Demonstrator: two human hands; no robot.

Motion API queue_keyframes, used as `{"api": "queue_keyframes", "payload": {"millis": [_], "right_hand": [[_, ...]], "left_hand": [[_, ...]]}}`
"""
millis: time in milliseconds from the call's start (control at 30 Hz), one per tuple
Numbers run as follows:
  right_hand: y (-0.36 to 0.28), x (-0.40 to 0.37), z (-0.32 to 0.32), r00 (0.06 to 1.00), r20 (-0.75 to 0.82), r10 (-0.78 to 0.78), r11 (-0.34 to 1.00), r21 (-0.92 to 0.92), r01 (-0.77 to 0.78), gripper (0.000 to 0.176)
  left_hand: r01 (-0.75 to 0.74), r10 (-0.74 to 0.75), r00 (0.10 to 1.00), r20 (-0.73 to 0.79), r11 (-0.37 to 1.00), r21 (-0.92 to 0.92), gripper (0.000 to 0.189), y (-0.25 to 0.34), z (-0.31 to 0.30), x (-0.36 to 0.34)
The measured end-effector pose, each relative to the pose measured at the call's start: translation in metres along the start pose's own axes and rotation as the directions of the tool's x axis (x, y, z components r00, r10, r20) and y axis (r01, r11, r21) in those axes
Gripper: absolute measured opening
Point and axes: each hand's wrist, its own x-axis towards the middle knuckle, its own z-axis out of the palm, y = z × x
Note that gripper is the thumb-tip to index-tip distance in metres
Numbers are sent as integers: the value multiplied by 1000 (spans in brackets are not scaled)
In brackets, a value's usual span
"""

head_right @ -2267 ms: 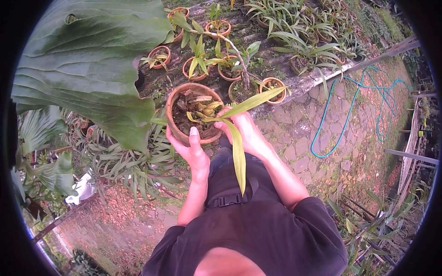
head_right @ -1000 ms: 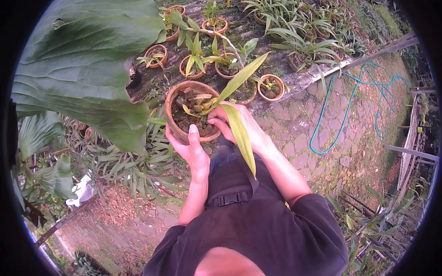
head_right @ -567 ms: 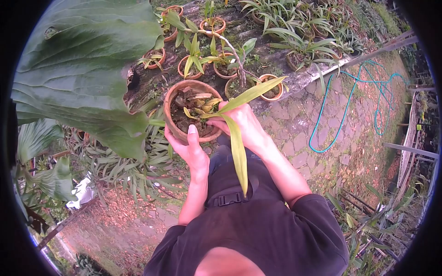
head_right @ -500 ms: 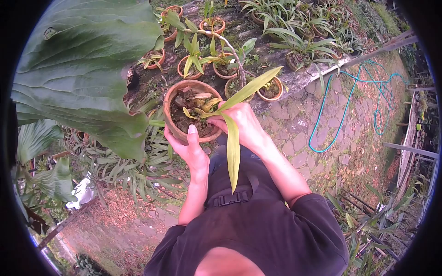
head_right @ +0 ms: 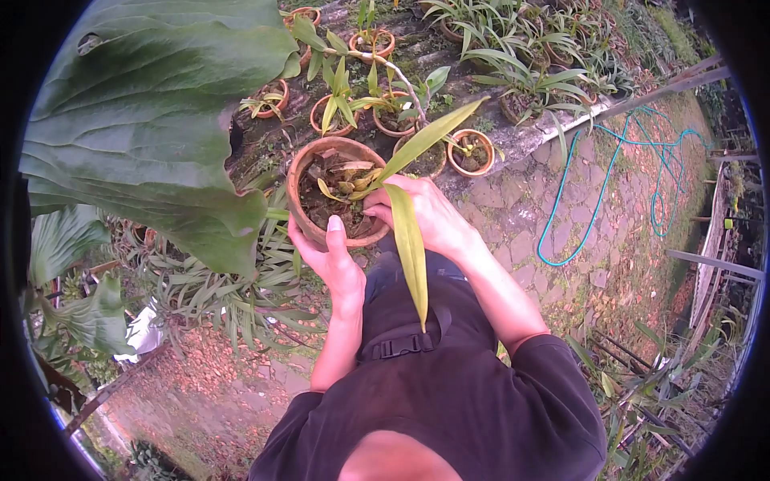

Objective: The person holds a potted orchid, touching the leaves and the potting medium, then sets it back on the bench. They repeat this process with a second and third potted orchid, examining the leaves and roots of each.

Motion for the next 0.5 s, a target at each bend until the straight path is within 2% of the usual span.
{"api": "queue_keyframes", "payload": {"millis": [100,200,300,333,467,500], "right_hand": [[7,-2,4,993,-89,-82,996,41,85,18],[-4,-8,-8,989,-128,-69,996,49,76,14],[-9,-16,-25,998,-42,56,981,189,-47,8],[-8,-18,-30,999,-43,18,988,153,-11,7],[4,-38,-44,993,14,120,991,65,-120,12],[-2,-40,-45,985,-11,174,983,-57,-174,12]], "left_hand": [[29,-30,999,-15,999,-23,73,-1,-2,1],[57,-59,997,-46,997,-49,70,-8,-7,3],[107,-123,989,-88,980,-166,58,1,-4,3],[127,-152,984,-99,967,-220,53,6,-2,3],[174,-196,978,-73,956,-237,53,9,-5,1],[155,-174,982,-73,964,-218,53,9,-4,1]]}}
